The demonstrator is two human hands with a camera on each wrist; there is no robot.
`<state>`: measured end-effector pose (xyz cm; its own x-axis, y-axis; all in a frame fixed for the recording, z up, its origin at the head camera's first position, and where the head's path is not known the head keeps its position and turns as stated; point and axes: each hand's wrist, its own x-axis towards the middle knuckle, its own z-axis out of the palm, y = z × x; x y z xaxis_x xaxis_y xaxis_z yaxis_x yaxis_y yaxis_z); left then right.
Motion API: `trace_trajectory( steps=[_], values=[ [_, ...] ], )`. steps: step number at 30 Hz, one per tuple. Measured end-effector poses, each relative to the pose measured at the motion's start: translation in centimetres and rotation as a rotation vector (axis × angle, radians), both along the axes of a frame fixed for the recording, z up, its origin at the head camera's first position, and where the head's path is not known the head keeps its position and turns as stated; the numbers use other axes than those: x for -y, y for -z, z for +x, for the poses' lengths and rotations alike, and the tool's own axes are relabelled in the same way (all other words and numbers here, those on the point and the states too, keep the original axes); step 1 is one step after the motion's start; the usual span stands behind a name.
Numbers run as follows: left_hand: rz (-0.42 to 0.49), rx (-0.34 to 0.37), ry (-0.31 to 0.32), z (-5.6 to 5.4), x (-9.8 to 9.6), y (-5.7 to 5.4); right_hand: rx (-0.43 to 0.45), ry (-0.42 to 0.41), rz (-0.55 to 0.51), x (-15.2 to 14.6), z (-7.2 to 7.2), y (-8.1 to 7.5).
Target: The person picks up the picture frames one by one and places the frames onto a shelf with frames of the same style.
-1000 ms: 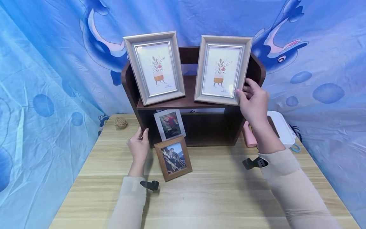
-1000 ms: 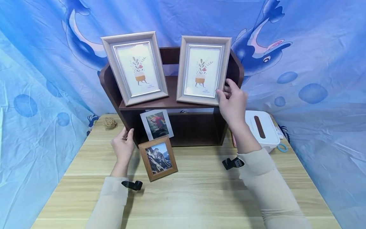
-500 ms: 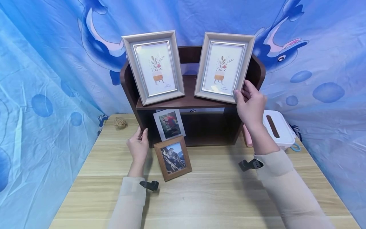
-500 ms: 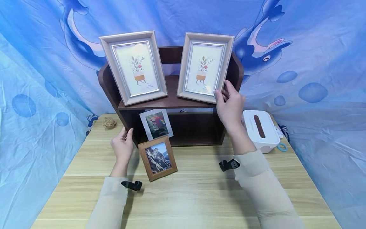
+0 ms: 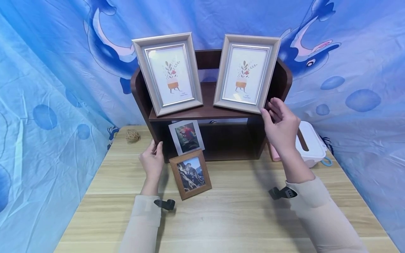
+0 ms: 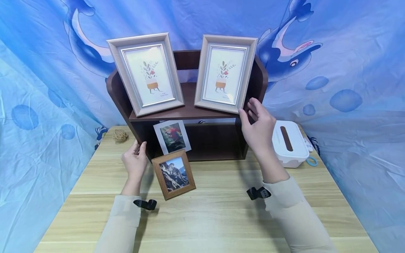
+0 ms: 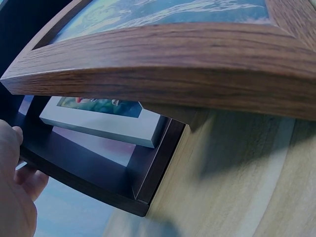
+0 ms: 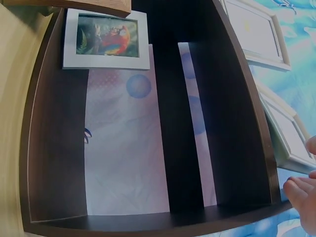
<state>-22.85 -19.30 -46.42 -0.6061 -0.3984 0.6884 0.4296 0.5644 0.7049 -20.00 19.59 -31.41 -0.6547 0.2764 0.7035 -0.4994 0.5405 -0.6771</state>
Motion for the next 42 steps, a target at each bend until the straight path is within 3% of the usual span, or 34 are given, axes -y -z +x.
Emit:
trace_trajectory(
  steps=[4,11,17,28,36,42],
  values=[
    [0.003,0.002,0.005,0.1,0.0,0.0,-0.017,-0.02,-0.033,-0.6,0.5,0.4],
    [0.005,0.012,0.002,0.0,0.0,0.1,-0.034,0.023,-0.052,-1.5,1.3,1.6],
    [0.004,0.026,0.001,0.0,0.1,0.1,-0.067,0.036,-0.104,-1.4,2.7,1.7],
    [0.015,0.026,0.005,0.0,0.0,0.1,-0.069,0.098,-0.106,-2.9,2.6,4.0],
    [0.032,0.027,0.021,0.0,-0.1,0.1,0.0,0.052,-0.132,-3.9,2.4,5.9],
    [0.042,0.05,0.025,0.1,0.0,0.0,0.039,-0.037,-0.132,-4.1,2.0,7.4]
  ],
)
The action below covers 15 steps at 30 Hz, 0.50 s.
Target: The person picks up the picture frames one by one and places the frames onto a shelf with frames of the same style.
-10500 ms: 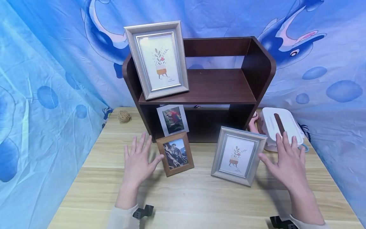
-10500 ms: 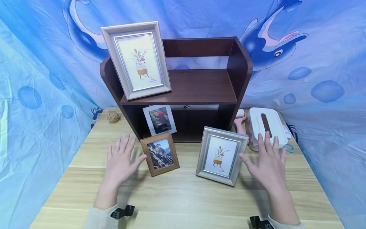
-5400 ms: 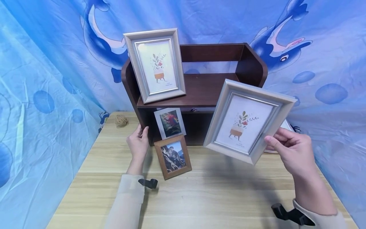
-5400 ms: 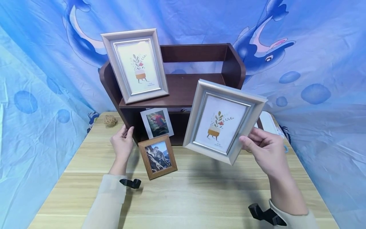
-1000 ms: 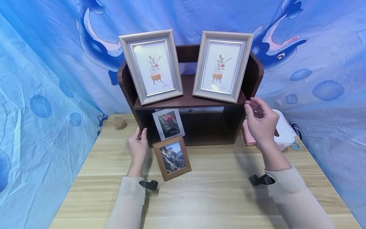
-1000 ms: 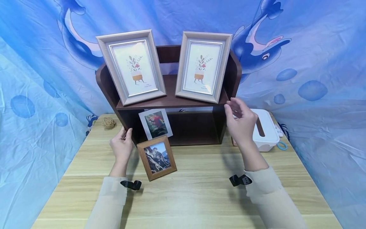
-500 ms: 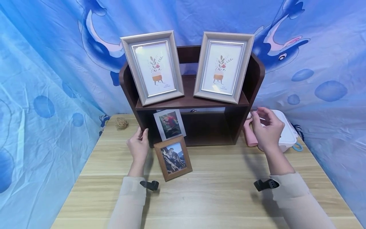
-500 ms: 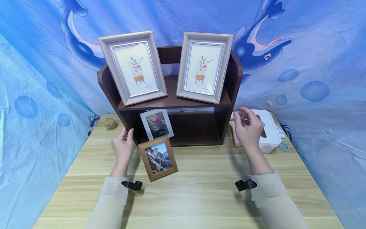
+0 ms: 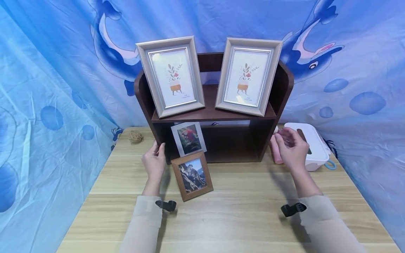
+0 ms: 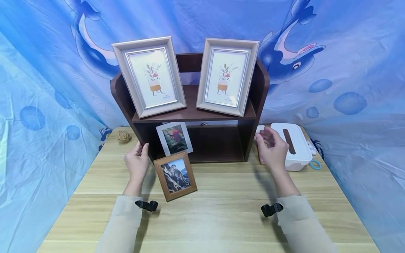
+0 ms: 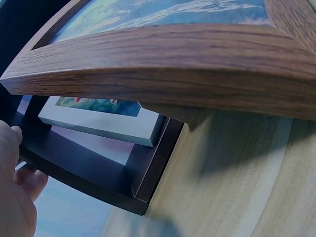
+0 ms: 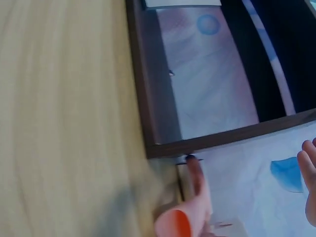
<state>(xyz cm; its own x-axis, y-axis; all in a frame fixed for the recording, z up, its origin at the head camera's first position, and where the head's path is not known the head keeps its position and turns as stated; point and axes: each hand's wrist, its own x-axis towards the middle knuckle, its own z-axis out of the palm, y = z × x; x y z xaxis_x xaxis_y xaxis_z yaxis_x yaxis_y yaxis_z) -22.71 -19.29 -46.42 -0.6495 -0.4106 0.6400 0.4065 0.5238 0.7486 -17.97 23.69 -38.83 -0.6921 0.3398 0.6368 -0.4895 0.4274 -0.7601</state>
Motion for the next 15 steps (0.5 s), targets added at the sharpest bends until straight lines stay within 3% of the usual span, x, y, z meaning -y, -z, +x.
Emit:
trace_trajectory(
  steps=[9,15],
  values=[
    [0.027,-0.001,-0.012,0.1,-0.3,0.0,0.088,-0.07,-0.025,0.3,-0.4,2.8],
    [0.07,0.075,0.017,0.8,-0.1,-0.5,0.105,-0.088,-0.038,0.2,-0.6,3.6]
  ],
)
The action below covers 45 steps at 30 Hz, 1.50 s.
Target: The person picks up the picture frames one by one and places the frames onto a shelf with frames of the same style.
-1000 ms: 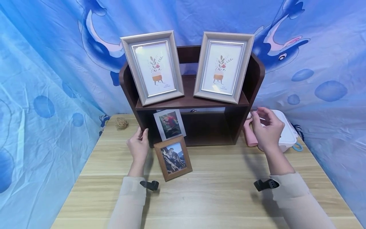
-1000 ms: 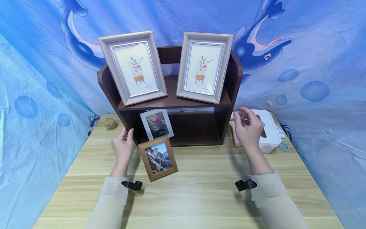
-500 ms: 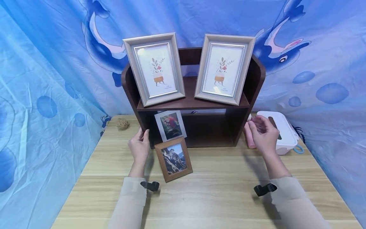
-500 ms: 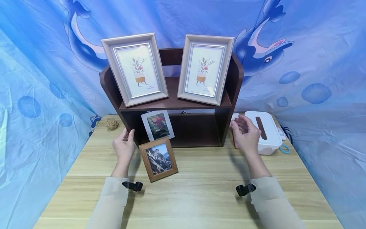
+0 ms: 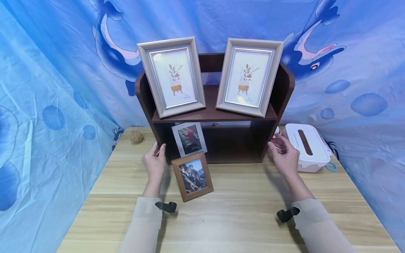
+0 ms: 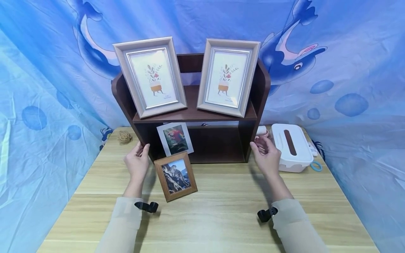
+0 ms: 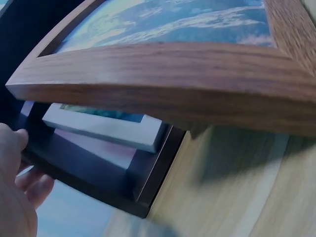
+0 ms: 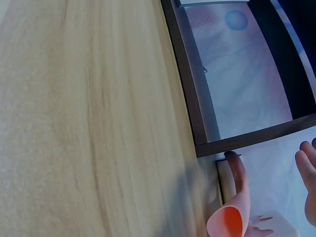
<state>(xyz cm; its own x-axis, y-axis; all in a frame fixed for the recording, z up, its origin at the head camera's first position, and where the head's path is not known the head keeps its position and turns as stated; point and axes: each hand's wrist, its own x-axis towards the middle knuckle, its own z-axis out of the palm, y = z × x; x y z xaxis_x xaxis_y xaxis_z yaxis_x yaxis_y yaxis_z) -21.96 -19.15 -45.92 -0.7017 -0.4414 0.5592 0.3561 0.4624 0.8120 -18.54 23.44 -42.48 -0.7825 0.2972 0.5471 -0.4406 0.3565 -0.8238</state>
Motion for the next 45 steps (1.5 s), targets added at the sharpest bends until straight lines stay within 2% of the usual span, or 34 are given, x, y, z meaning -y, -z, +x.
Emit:
trace_trajectory(
  steps=[5,8,11,15,19,23,29,36,45],
  values=[
    [0.004,0.086,0.022,0.9,1.0,0.0,0.015,0.013,0.015,0.0,-0.4,0.2],
    [-0.001,0.088,0.012,1.7,1.5,0.1,0.03,0.006,0.016,0.0,-0.7,0.4],
    [0.012,0.081,0.019,2.6,1.6,0.4,0.043,0.007,0.02,-0.4,-1.6,1.5],
    [0.053,0.104,0.115,3.7,1.5,0.9,0.078,0.042,0.031,-1.1,-2.8,3.2],
    [0.099,0.141,0.226,4.8,1.2,0.9,0.11,0.062,0.057,-1.3,-3.2,3.5],
    [0.111,0.182,0.293,5.8,1.0,0.7,0.116,0.069,0.095,-1.1,-3.2,3.4],
    [0.081,0.244,0.346,7.3,0.8,0.9,0.114,0.096,0.127,-0.9,-3.4,3.3],
    [0.136,0.35,0.41,8.7,0.3,2.1,0.09,0.088,0.149,-0.5,-3.5,3.2],
    [0.22,0.446,0.472,9.1,-0.3,2.6,0.073,0.114,0.226,-0.3,-3.6,3.2]
  ],
)
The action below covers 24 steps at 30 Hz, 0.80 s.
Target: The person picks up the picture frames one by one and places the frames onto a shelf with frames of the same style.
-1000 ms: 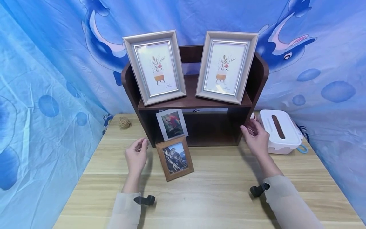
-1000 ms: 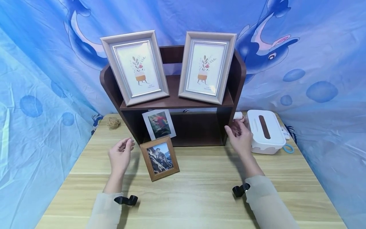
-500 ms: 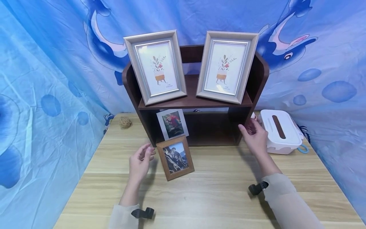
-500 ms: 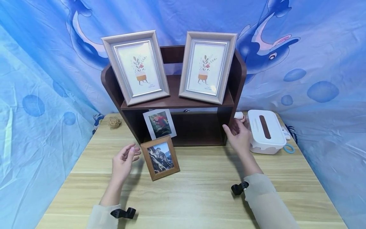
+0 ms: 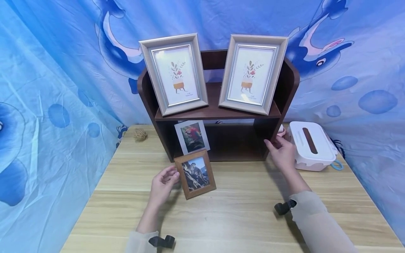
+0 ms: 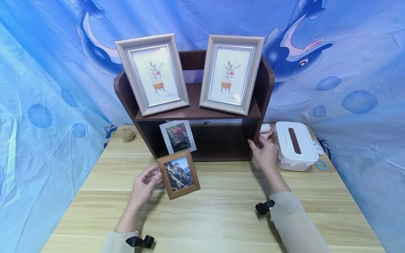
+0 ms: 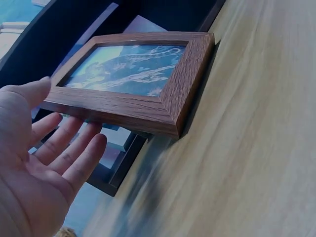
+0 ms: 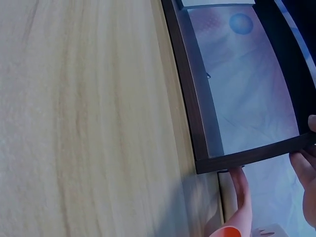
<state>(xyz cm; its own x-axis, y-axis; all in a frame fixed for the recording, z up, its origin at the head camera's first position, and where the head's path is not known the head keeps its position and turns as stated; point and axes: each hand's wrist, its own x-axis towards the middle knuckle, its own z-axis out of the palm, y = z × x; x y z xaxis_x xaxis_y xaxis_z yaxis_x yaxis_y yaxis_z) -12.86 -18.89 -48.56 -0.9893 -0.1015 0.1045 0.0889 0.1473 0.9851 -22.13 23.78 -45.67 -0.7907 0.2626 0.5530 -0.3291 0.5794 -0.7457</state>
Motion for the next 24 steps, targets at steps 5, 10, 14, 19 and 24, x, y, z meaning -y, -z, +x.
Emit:
trace_trajectory(
  steps=[5,10,14,19,24],
  values=[
    [-0.012,0.067,0.004,0.02,-0.08,0.11,0.001,0.0,0.011,0.03,-0.08,0.06],
    [-0.017,0.12,0.02,-0.09,-0.09,0.37,0.007,0.005,0.005,-0.02,-0.12,0.2],
    [-0.014,0.171,0.043,-0.09,-0.15,0.44,0.002,0.002,0.017,-0.08,-0.07,0.32],
    [0.017,0.21,0.053,-0.05,-0.31,0.45,-0.03,0.003,0.038,-0.11,-0.11,0.43],
    [0.076,0.237,0.06,-0.22,-0.4,0.58,-0.07,0.011,0.054,-0.22,-0.32,0.57]
  ],
)
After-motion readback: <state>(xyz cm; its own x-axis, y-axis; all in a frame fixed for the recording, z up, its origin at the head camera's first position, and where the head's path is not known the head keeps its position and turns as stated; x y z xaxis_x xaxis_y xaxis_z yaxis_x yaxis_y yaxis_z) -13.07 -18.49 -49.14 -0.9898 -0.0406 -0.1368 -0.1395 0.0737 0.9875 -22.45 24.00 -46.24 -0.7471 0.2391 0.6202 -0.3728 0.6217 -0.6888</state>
